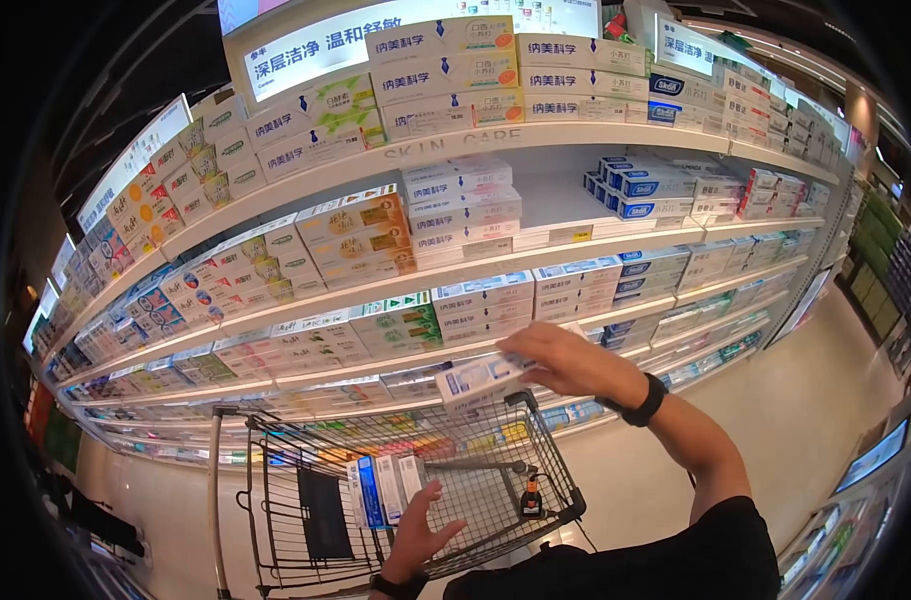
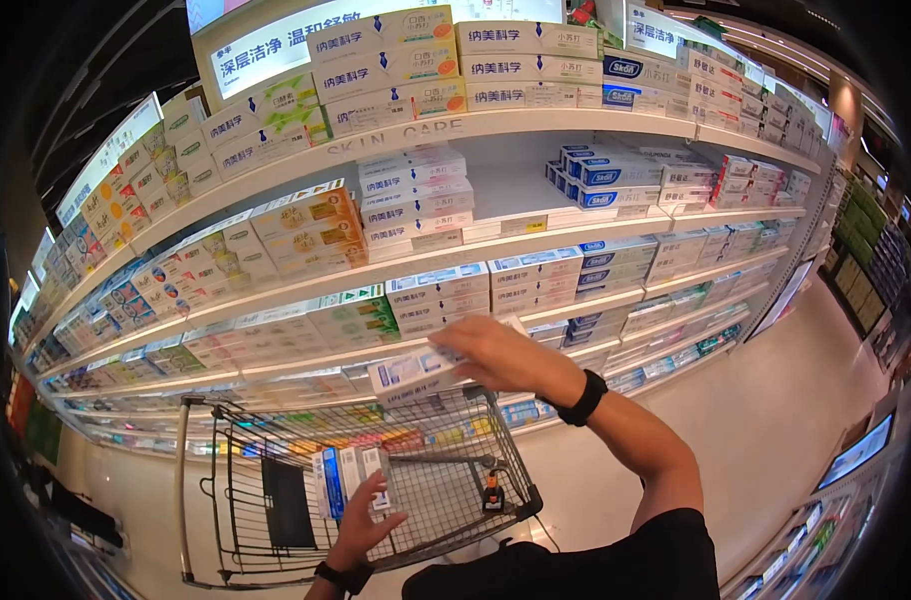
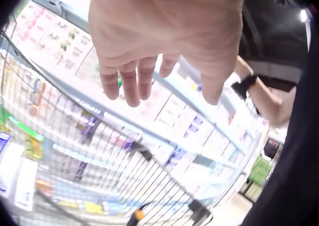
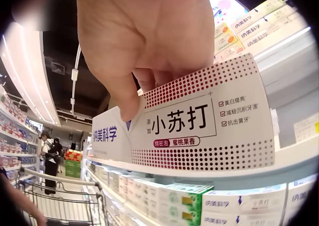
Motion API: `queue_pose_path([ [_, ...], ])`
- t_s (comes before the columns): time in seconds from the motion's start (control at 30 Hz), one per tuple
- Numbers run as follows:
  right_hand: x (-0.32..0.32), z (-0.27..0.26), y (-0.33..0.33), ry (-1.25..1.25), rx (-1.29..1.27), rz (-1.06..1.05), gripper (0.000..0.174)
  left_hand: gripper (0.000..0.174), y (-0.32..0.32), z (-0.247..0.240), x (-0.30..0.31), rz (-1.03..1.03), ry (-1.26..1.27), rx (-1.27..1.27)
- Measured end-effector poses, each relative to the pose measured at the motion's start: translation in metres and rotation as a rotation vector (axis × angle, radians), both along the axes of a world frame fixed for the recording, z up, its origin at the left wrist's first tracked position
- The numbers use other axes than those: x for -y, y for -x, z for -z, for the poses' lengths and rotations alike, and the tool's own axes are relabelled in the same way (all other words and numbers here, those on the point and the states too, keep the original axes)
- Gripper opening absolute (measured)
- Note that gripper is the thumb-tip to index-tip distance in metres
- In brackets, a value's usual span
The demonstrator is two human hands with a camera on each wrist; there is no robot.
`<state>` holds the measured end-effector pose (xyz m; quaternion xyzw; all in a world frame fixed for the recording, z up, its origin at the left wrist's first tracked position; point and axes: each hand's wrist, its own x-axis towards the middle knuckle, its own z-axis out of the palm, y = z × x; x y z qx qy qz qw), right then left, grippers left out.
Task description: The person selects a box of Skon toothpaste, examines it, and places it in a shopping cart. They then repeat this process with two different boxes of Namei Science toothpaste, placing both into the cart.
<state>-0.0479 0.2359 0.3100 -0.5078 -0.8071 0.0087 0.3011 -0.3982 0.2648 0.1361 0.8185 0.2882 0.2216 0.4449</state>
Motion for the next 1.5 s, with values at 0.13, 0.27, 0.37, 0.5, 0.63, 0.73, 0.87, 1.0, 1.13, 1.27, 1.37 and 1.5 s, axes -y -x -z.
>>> queue_pose_path([
  [0.13,0.044,0.046,0.032,0.183,-0.025,-0.085,0.051,0.085,-0.046,-0.042,0.005,-0.079,0.290,0.298],
  [0.27,0.073,0.076,0.048,0.254,-0.079,-0.069,0.048,0.065,-0.067,-0.037,0.014,-0.034,0.372,0.384],
  [0.37,0.082,0.068,0.049,0.233,-0.104,-0.056,0.046,0.053,-0.069,-0.042,0.023,-0.019,0.395,0.379],
  [0.5,0.097,0.039,0.044,0.078,-0.168,0.074,0.052,0.034,-0.073,-0.054,0.024,-0.131,0.507,0.431],
  [0.63,0.116,0.027,0.029,-0.215,-0.363,0.335,0.055,0.034,-0.071,-0.054,0.019,-0.136,0.752,0.607],
  [0.73,0.128,0.060,0.036,-0.050,-0.974,0.347,0.056,0.037,-0.069,-0.065,0.018,-0.172,0.866,0.651],
  [0.87,0.140,0.095,0.057,0.220,-1.257,0.094,0.063,0.051,-0.060,-0.064,0.008,-0.118,0.642,0.523],
  [1.0,0.141,0.104,0.067,0.154,-1.303,0.061,0.075,0.057,-0.057,-0.068,0.006,-0.135,0.713,0.506],
  [1.13,0.142,0.108,0.064,0.131,-1.348,0.085,0.079,0.064,-0.058,-0.083,0.011,-0.078,0.767,0.602],
  [1.27,0.144,0.112,0.063,0.127,-1.437,0.122,0.074,0.080,-0.053,-0.082,0.009,0.033,0.627,0.590],
  [1.37,0.143,0.121,0.062,0.135,-1.501,0.162,0.072,0.087,-0.052,-0.086,0.012,0.057,0.555,0.578],
  [1.5,0.139,0.135,0.056,0.138,-1.486,0.235,0.069,0.086,-0.052,-0.079,0.012,0.078,0.594,0.635],
])
